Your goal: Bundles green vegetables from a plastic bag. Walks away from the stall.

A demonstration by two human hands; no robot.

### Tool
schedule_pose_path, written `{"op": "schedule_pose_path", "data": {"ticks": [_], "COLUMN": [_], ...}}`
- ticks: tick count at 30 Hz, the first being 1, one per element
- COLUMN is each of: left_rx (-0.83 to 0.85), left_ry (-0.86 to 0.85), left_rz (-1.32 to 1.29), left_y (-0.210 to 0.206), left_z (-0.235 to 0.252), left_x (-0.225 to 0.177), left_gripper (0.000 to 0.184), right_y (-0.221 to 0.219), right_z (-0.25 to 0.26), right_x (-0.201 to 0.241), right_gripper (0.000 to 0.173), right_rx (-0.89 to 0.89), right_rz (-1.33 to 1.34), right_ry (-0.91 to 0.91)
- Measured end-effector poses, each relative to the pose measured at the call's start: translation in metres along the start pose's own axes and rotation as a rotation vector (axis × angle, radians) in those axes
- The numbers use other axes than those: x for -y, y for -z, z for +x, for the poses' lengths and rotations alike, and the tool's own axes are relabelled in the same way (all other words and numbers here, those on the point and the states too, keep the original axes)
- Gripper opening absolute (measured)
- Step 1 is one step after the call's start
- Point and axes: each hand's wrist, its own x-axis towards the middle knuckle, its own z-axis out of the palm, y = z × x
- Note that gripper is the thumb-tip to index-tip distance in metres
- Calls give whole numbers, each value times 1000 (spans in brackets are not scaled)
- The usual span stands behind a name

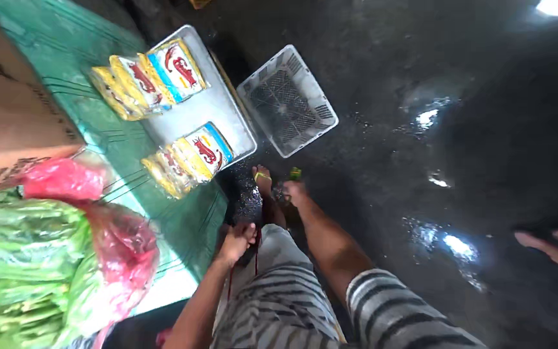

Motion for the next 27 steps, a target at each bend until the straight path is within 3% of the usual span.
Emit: {"op": "schedule_pose_path", "data": {"ticks": [3, 6, 13, 16, 20, 27], "left_rx": [-76, -204, -186, -178, -105, -255], "left_ry": [25, 70, 217, 193, 33, -131], "left_rz": [-28, -127, 202, 232, 370, 213], "left_y": [11, 17, 17, 7, 0, 22], "left_z": [-11, -16, 1, -3, -16, -4], "left_x": [38, 71, 128, 115, 63, 3], "left_gripper": [40, 36, 41, 43, 43, 38], "right_y": [26, 36, 26, 17, 8, 25], "right_z": [9, 11, 5, 4, -8, -42], "right_x": [22, 44, 55, 40, 19, 14], "right_gripper": [58, 62, 60, 58, 57, 52], "right_rx": [-28, 0, -13, 24, 52, 60], "right_rz": [-251, -309, -75, -77, -142, -377], "right_ry": [49, 168, 255, 239, 170, 117]}}
